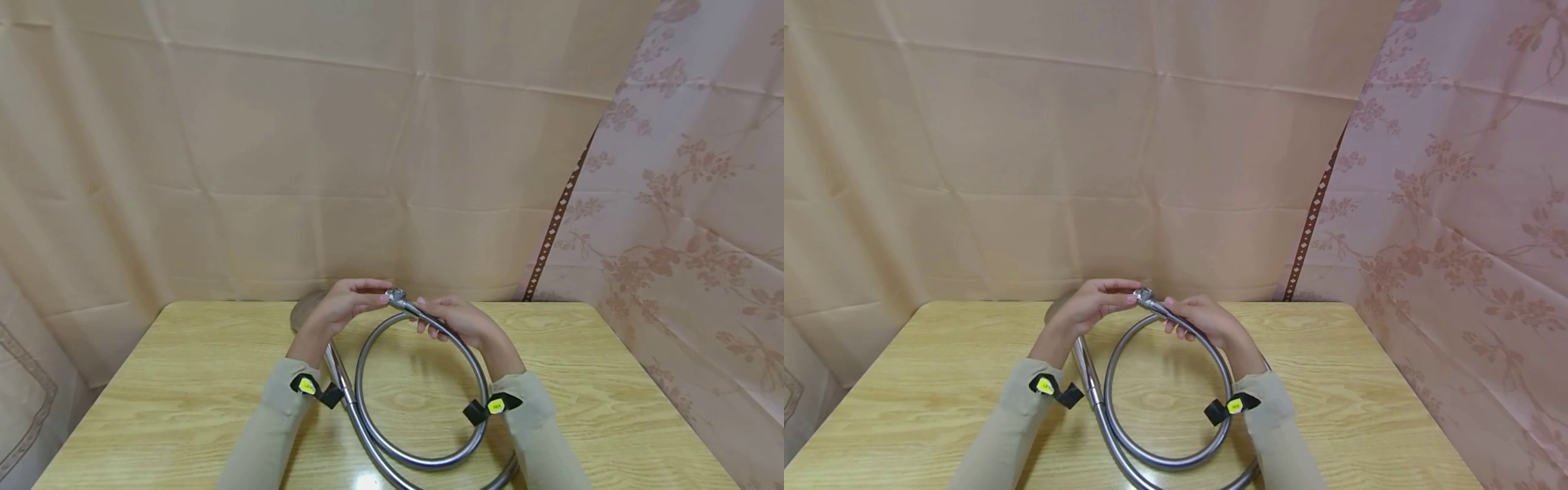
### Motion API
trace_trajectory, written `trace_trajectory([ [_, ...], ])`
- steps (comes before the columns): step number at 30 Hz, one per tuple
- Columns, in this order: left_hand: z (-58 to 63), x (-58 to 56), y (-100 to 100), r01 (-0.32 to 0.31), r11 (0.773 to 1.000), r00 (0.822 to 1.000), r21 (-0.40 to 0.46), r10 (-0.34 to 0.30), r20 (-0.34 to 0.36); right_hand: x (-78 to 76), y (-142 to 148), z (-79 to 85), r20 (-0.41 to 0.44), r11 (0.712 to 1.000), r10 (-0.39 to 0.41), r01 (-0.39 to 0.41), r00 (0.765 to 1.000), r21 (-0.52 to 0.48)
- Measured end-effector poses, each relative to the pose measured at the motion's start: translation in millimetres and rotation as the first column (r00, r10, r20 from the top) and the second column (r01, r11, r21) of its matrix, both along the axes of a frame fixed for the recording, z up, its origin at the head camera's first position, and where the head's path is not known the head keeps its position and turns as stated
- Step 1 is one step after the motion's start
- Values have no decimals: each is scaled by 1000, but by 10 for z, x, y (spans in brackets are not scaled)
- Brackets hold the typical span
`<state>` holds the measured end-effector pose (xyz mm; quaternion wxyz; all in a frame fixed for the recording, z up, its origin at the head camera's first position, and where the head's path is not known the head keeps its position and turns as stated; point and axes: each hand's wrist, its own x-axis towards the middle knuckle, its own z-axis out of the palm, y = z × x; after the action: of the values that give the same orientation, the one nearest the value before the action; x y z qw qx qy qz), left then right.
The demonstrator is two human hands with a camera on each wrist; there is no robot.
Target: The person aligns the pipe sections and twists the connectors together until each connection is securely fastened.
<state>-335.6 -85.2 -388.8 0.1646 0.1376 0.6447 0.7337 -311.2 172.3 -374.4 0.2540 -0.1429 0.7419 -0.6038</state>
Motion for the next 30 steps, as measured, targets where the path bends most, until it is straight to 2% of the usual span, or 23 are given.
trace_trajectory([
  [6,-1,-5,-4,-2,1000,1000,8,1,11,1,8,8,-22,1000,-6,6,1000,1],
  [15,29,14,1,-4,1000,1000,0,4,4,-11,2,0,-9,999,-39,39,999,-12],
  [30,-13,-22,-9,13,1000,1000,13,-13,-7,-17,-4,2,-37,1000,-6,7,999,7],
])
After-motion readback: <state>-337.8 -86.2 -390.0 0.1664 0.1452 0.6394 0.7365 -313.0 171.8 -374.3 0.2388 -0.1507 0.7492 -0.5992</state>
